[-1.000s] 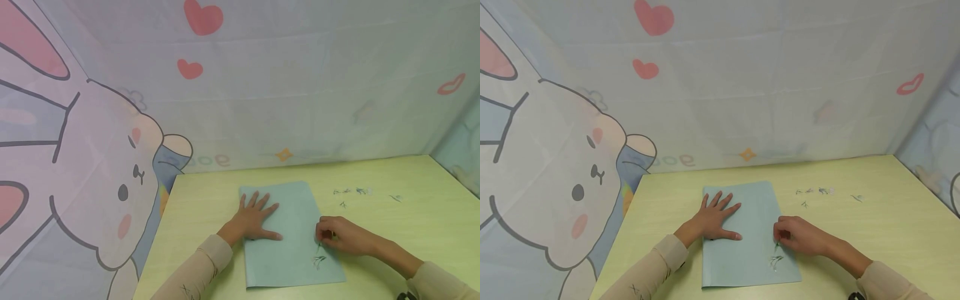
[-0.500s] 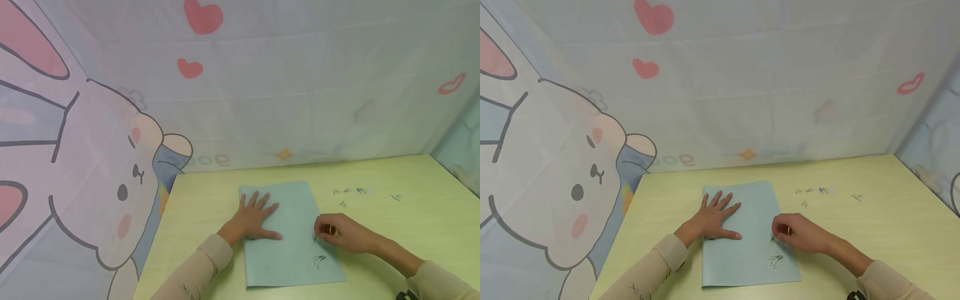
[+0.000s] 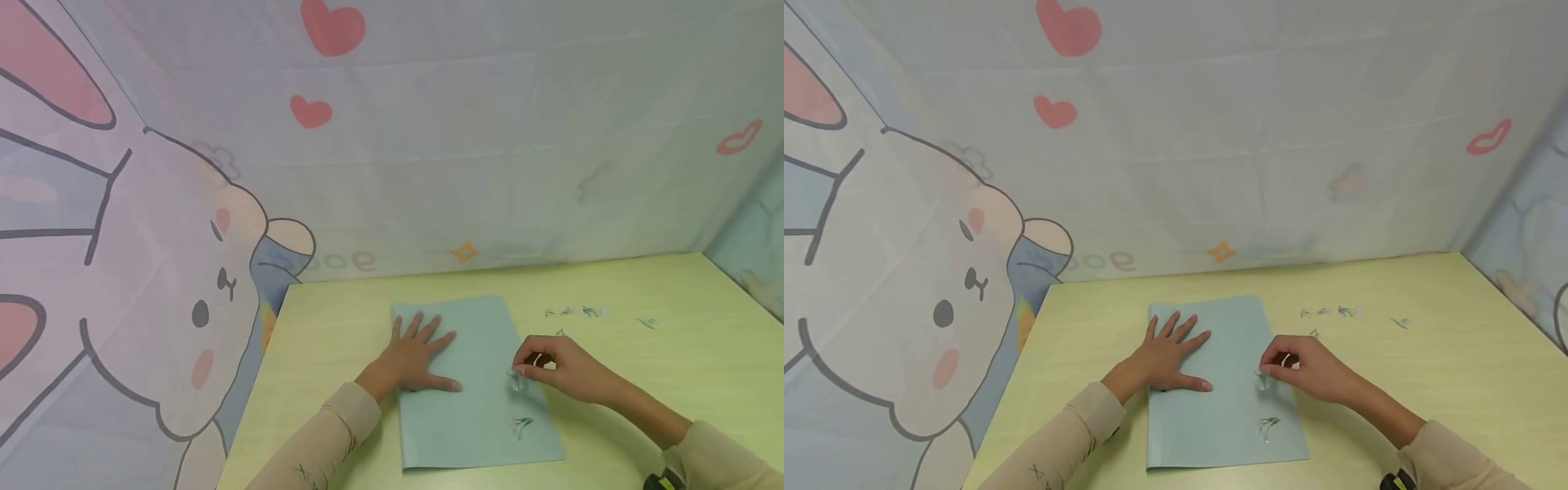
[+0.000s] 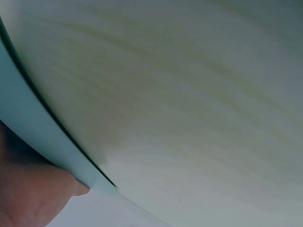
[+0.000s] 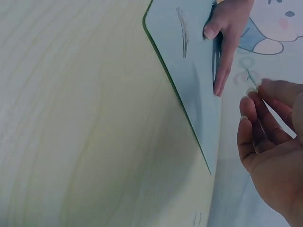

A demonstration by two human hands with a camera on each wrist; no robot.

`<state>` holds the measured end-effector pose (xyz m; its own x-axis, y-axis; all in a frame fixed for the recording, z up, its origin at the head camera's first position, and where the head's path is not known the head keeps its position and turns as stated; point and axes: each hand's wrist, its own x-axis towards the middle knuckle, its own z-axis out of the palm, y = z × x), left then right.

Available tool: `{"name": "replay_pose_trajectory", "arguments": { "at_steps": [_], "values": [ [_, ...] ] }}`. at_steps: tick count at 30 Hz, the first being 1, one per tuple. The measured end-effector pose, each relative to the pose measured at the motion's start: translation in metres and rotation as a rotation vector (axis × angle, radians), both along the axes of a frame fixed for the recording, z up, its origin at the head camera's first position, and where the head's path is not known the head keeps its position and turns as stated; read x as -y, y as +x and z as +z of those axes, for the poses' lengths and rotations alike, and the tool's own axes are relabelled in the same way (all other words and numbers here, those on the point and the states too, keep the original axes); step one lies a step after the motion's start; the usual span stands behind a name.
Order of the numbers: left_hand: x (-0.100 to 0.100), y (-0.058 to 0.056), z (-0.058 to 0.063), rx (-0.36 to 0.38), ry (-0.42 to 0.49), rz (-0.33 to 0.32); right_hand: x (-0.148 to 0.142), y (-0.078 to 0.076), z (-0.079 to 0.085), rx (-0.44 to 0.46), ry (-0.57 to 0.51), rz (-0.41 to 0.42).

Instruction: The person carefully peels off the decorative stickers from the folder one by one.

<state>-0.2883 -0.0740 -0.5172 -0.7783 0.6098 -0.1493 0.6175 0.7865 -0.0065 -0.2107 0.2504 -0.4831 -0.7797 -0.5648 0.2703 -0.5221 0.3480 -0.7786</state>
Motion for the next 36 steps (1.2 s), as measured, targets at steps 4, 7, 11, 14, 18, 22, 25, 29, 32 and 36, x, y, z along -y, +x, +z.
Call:
{"name": "replay_pose_trajectory", "arguments": {
  "at_steps": [4,7,11,14,18,22,25,29,32,36],
  "values": [
    [0.000,0.001,0.001,0.000,0.007,-0.002,0.000,0.000,-0.003,-0.041,-0.002,-0.052],
    [0.000,0.002,0.003,0.000,0.009,-0.004,0.001,-0.001,-0.004,-0.046,0.000,-0.101],
    [0.000,0.003,0.005,0.007,0.011,-0.001,0.001,-0.003,-0.002,-0.049,0.008,-0.153],
    [0.000,0.003,0.005,0.011,0.012,0.001,0.000,-0.004,0.000,-0.059,0.024,-0.174],
    [0.000,0.002,0.004,0.015,0.011,0.002,-0.003,-0.006,0.005,-0.072,0.034,-0.188],
    [0.000,0.002,0.003,0.004,0.006,0.000,-0.009,-0.012,0.009,-0.107,0.027,-0.205],
    [0.000,0.002,0.003,0.002,0.006,0.000,-0.016,-0.018,0.010,-0.129,0.009,-0.226],
    [0.000,0.003,0.006,0.014,0.013,0.000,-0.027,-0.025,0.011,-0.119,-0.013,-0.267],
    [0.000,0.002,0.005,0.011,0.013,0.000,-0.035,-0.029,0.010,-0.081,-0.019,-0.300],
    [0.000,0.001,0.002,0.009,0.011,0.004,-0.044,-0.033,0.006,-0.016,-0.032,-0.341]
  ]
}}
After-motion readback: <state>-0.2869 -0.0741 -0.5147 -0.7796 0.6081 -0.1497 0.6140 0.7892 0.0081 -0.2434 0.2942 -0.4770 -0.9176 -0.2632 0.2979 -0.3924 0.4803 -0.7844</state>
